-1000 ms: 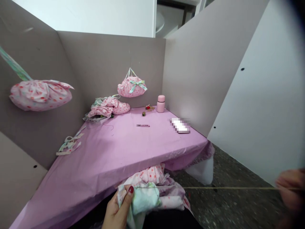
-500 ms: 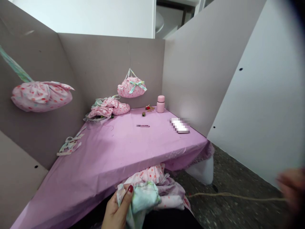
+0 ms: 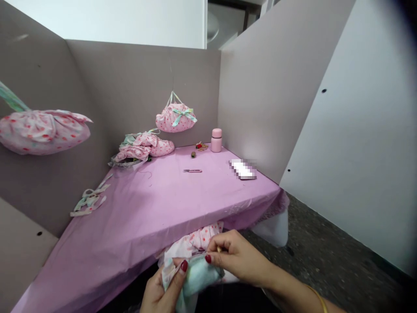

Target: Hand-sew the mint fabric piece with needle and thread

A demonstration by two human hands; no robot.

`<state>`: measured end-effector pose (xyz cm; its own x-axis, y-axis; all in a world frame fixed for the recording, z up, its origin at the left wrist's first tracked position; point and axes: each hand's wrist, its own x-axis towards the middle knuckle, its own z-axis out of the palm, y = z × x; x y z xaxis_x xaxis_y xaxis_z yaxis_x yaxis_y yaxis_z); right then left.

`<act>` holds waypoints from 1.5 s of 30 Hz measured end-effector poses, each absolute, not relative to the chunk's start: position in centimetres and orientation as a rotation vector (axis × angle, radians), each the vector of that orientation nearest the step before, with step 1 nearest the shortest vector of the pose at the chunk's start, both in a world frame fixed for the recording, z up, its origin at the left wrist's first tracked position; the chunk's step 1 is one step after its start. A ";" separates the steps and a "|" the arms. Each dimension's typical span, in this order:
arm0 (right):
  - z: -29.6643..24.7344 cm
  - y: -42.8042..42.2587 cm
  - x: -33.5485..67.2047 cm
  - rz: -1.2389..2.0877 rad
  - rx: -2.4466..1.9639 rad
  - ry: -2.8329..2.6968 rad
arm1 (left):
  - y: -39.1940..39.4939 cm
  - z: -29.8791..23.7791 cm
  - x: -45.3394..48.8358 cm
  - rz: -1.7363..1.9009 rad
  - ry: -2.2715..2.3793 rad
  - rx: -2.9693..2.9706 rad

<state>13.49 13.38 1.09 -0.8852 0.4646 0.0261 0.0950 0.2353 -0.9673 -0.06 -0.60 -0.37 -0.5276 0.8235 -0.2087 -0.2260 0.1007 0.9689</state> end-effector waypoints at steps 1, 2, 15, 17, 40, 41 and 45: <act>1.2 13.4 13.6 1.663 -0.537 -2.217 | -0.6 -0.6 -0.1 1.563 1.533 0.623; 1.3 13.4 13.7 1.633 -0.552 -2.233 | -0.6 -0.8 -0.2 1.575 1.526 0.619; 2.4 11.2 14.0 1.125 -0.245 -2.411 | -0.5 -0.9 0.4 1.704 1.419 0.410; 2.5 11.0 14.5 1.134 -0.203 -2.495 | -0.6 -0.9 0.3 1.693 1.403 0.413; 1.9 10.6 13.6 0.949 -0.316 -2.491 | -0.8 -0.6 0.2 1.647 1.353 0.497; 1.8 10.5 13.6 0.953 -0.315 -2.495 | -0.8 -0.6 0.2 1.645 1.355 0.499; 1.8 10.5 13.5 0.933 -0.328 -2.514 | -0.9 -0.4 0.4 1.652 1.351 0.507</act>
<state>13.54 10.53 1.80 -0.8765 0.3626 0.3165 0.0681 0.7444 -0.6642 0.40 -0.93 -0.40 -0.4986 0.8373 -0.2244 -0.3865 0.0169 0.9221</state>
